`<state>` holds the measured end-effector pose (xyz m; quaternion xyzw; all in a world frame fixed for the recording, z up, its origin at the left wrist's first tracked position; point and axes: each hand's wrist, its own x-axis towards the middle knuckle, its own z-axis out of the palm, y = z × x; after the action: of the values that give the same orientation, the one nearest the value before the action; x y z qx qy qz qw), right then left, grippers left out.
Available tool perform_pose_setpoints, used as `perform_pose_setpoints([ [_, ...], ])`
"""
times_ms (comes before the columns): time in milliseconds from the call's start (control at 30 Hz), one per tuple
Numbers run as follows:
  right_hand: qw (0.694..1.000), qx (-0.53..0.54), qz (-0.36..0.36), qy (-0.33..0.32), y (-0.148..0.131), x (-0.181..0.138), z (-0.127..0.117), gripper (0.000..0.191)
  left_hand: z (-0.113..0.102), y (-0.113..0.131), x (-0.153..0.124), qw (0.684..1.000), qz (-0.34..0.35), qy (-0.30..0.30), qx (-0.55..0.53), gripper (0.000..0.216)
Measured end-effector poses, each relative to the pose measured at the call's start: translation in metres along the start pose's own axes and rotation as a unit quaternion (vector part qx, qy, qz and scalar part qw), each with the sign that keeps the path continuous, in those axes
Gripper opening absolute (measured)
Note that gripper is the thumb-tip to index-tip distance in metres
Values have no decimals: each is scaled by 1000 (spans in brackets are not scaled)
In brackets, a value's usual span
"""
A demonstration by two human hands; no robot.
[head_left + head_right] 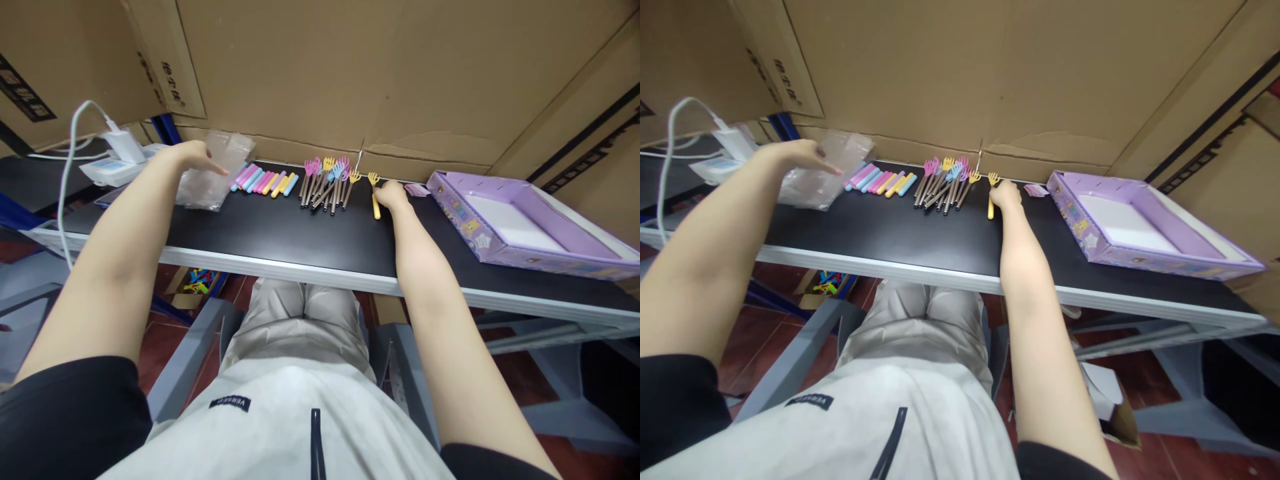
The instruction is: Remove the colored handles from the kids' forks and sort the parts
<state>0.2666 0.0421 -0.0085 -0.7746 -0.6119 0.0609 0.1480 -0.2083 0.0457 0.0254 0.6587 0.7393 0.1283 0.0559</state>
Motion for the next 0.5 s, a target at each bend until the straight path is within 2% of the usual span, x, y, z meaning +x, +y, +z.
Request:
perform_pose_setpoints([
  [100,1000,0,0,2,0,-1,0,47,-8,14,-17,997,-61,-17,35,89],
  [200,1000,4,2,5,0,-1,0,47,-21,24,-35,997,-68,19,-23,61],
  [300,1000,6,3,7,0,-1,0,47,-33,32,-47,989,-79,58,-107,59],
  [367,1000,7,3,6,0,0,1,48,-38,40,-50,975,-95,104,-174,66],
  [500,1000,10,3,9,1,2,1,47,-42,64,-47,914,-99,227,-322,73],
])
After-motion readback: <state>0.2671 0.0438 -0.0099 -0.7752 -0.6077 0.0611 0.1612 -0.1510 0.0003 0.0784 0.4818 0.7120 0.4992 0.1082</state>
